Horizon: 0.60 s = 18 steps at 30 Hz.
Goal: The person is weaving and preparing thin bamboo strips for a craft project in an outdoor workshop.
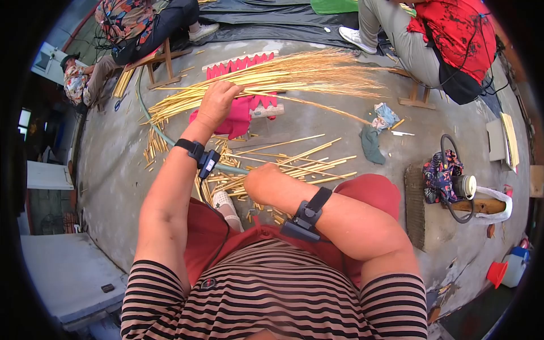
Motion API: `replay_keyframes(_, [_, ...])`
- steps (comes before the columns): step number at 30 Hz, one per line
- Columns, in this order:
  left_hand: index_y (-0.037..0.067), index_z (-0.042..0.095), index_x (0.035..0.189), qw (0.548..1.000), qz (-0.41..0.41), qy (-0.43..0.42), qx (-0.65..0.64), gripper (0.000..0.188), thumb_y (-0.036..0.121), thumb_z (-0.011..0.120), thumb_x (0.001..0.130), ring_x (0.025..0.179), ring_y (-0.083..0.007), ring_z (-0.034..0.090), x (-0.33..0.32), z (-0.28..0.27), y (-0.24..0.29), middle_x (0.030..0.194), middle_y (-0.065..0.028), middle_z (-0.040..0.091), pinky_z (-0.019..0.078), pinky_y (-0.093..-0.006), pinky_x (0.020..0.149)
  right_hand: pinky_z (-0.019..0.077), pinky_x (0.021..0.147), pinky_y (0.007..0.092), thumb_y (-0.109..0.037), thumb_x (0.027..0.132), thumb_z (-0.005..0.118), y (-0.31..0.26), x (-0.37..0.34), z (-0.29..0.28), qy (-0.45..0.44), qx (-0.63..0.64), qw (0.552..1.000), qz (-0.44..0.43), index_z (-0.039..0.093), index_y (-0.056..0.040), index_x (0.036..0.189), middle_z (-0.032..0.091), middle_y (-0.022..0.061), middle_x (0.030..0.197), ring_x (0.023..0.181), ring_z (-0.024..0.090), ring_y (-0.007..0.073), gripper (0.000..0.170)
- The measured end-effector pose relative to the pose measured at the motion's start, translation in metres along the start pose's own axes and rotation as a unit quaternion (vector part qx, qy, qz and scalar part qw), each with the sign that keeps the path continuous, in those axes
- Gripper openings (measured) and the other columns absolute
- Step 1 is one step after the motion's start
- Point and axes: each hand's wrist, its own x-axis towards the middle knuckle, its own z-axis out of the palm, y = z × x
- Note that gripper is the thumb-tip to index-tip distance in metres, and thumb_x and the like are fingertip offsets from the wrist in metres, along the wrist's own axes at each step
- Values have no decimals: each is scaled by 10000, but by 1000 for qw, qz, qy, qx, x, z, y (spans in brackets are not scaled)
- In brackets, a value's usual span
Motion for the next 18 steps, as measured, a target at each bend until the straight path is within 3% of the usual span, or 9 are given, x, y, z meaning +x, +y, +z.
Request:
replay_keyframes(3, [133,575,956,1000,3,6,5,224,68,540,744,821,-241,596,15,-22,10,814,-57,591,475,-359,732,518,706,372,-183,762,632,15,-1,-1,16,-1,999,33,685,-78,964,671,99,973,885,654,260,234])
replay_keyframes(5, [120,557,968,996,-28,68,48,205,62,539,772,692,-227,619,35,-58,13,764,-46,596,500,-343,558,519,698,381,-207,767,638,24,-7,-18,22,-9,997,71,658,-59,1022,666,111,983,866,657,262,296])
replay_keyframes(7, [64,569,1010,988,-102,114,34,190,22,556,826,671,-275,629,54,-111,20,802,-132,621,508,-350,570,503,759,395,-239,802,606,31,-15,-32,112,72,985,113,563,-38,1119,618,184,1057,954,619,306,377])
replay_keyframes(9, [49,565,1018,974,-154,164,-14,179,13,542,845,627,-161,644,63,-149,24,738,-109,632,503,-289,535,486,814,396,-280,830,590,37,-22,-41,231,149,955,115,462,-29,1211,565,230,1132,1033,578,331,474])
replay_keyframes(11, [45,535,988,897,-308,131,-290,118,38,516,872,634,-138,642,67,-172,40,753,-81,626,515,-258,504,465,864,385,-331,850,589,34,-19,-43,376,209,900,70,354,-30,1298,509,248,1207,1102,535,334,589])
replay_keyframes(13, [43,509,972,739,-386,83,-545,89,50,494,885,631,-147,641,60,-183,50,773,-80,619,533,-252,508,443,904,393,-329,888,548,27,-16,-46,396,362,842,-54,283,-23,1337,480,255,1227,1145,496,340,605])
replay_keyframes(14, [44,491,966,706,-393,75,-584,77,58,484,891,628,-158,640,54,-176,57,779,-90,612,546,-258,517,469,864,396,-304,912,518,23,-13,-46,365,499,778,-114,315,-16,1309,519,220,1176,1068,548,311,530])
replay_keyframes(17, [39,477,954,612,-426,51,-664,65,74,476,899,640,-167,641,32,-124,72,799,-113,605,563,-267,543,507,783,367,-245,916,506,21,-4,-41,235,719,629,-181,369,-27,1255,567,172,1069,922,610,259,425])
replay_keyframes(18, [34,482,943,591,-450,27,-669,67,86,486,900,686,-177,644,28,-113,76,836,-127,601,563,-274,552,520,676,308,-189,920,483,22,-7,-44,206,738,634,-102,443,-37,1141,594,109,904,743,628,195,272])
